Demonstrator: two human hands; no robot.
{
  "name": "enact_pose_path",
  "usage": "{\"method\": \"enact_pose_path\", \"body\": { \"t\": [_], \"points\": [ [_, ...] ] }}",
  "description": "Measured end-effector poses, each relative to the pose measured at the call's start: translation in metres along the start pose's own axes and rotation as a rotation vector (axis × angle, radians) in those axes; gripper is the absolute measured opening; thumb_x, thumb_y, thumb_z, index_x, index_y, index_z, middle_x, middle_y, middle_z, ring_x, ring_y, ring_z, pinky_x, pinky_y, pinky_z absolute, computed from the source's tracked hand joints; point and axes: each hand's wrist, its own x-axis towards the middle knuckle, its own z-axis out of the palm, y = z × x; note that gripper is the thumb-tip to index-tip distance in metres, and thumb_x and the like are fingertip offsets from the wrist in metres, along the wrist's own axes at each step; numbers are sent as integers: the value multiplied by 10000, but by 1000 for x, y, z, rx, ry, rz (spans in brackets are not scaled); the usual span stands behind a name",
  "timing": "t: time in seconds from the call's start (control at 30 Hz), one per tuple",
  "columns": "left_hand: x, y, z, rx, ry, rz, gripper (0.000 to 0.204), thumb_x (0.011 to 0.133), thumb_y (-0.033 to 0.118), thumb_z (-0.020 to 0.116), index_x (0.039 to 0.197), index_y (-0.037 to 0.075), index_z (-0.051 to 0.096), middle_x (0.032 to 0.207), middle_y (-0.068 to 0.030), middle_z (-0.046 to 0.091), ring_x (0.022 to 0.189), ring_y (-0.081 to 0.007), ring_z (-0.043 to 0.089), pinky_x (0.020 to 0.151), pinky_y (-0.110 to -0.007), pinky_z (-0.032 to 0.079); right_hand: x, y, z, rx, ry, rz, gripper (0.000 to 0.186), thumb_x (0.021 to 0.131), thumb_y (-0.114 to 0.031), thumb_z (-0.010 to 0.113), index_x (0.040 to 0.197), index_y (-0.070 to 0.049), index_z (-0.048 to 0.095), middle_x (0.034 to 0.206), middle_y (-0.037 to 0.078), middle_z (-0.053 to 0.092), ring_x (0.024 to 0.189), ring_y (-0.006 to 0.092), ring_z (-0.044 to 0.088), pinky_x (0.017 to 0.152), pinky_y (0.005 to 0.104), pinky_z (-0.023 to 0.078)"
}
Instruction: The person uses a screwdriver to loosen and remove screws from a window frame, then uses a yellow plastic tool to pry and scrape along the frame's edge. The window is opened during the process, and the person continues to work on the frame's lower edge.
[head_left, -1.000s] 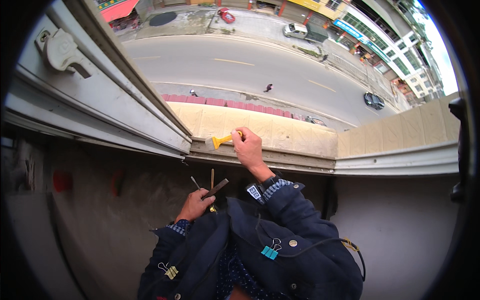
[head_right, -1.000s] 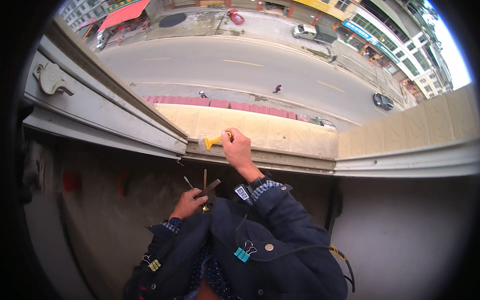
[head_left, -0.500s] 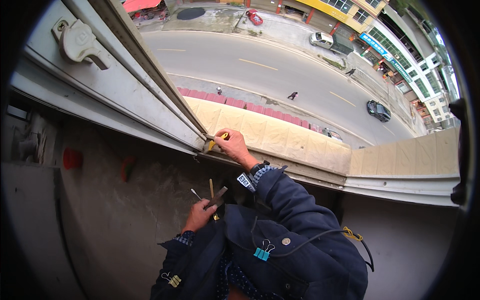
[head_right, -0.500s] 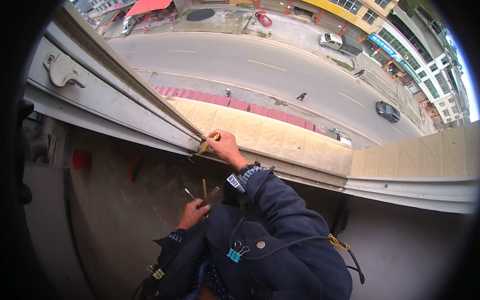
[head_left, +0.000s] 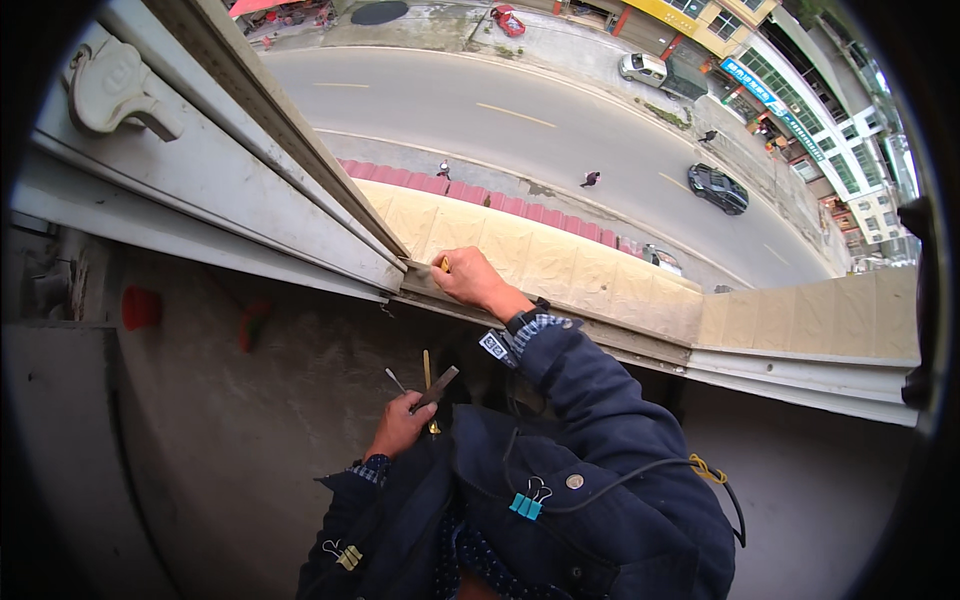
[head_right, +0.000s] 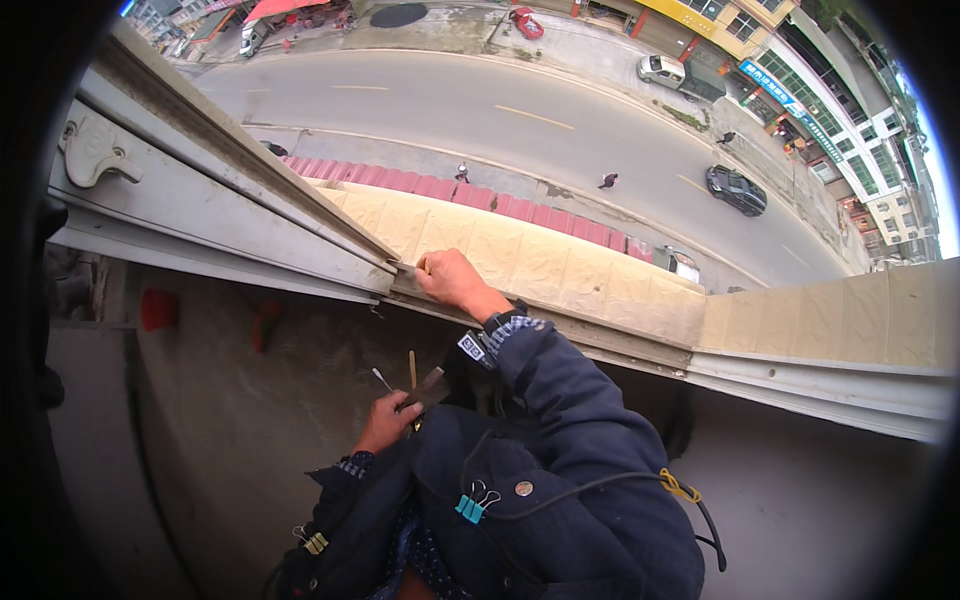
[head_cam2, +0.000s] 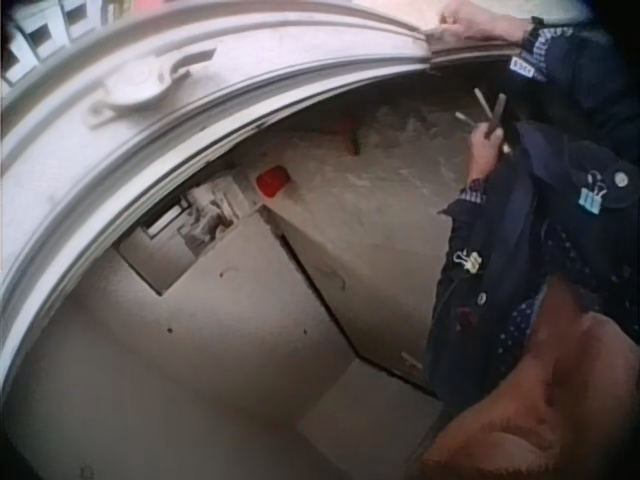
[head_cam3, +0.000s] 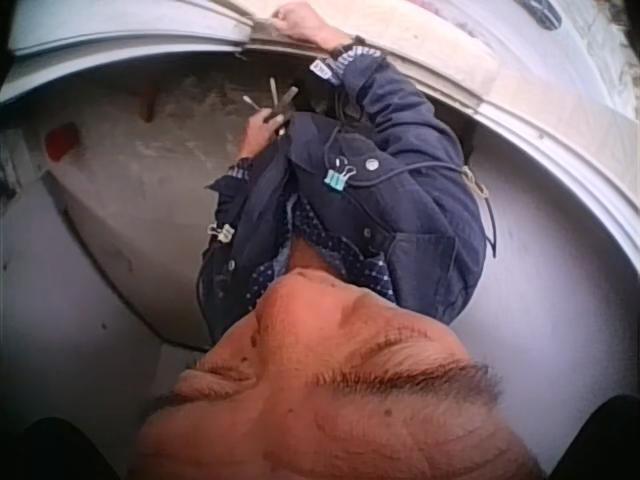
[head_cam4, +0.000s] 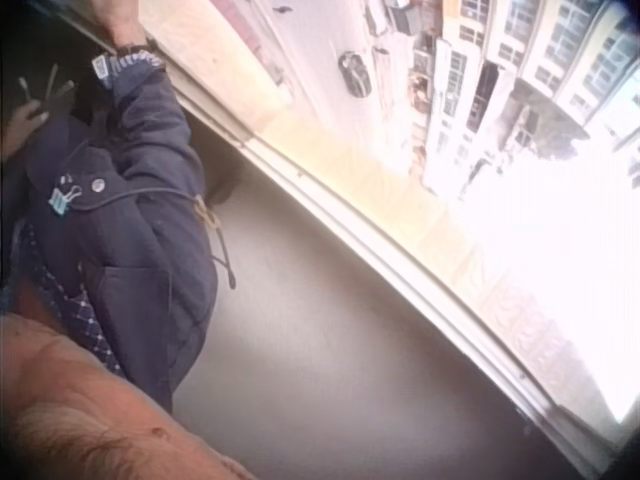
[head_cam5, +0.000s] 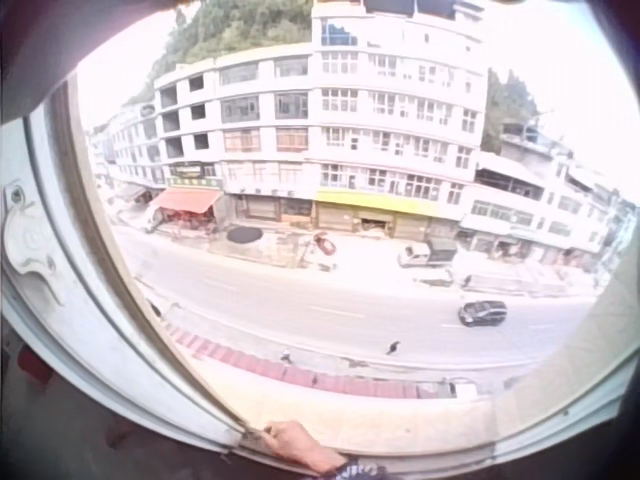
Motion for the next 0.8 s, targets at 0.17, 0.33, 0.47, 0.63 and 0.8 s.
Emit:
{"method": "enact_pose_path", "body": {
  "t": [0.17, 0.33, 0.47, 0.63, 0.8],
  "points": [
    [1, -1, 2, 7, 49, 55, 276, 914, 239, 727, 1005, -20, 696, 873, -174, 655, 832, -319, 658, 763, -406, 501, -18, -10, -25, -61, 59, -14, 209, 890, -191, 647, 846, -8, 736, 747, 239, 685, 652, 374, 695, 645, 398, 563],
    [-5, -1, 0, -40, 43, -55, 282, 914, 241, 728, 1021, -19, 701, 904, -185, 664, 866, -322, 669, 777, -406, 507, -3, -12, 0, 220, 129, -87, 208, 934, -207, 672, 922, -15, 749, 750, 188, 705, 642, 263, 695, 654, 357, 558],
    [-6, 2, 0, 15, 39, -38, 284, 915, 243, 727, 1023, -19, 699, 911, -186, 667, 876, -322, 675, 778, -404, 508, 5, -6, 19, 148, 63, -16, 207, 943, -210, 670, 925, -18, 746, 760, 194, 704, 650, 275, 693, 660, 362, 556],
    [-2, 1, 3, -24, 26, -42, 284, 916, 245, 725, 1008, -22, 693, 908, -187, 664, 877, -330, 674, 776, -408, 506, -8, -9, -1, -224, -24, -5, 216, 925, -183, 583, 852, -20, 704, 803, 251, 693, 769, 451, 687, 715, 490, 562],
    [-1, 0, 2, 4, 33, -11, 280, 915, 239, 724, 1000, -25, 688, 905, -195, 660, 873, -349, 667, 778, -416, 505, -5, -22, 6, 132, 60, -99, 215, 913, -189, 588, 855, -40, 732, 810, 270, 688, 777, 477, 682, 720, 513, 569]
  ]
}}
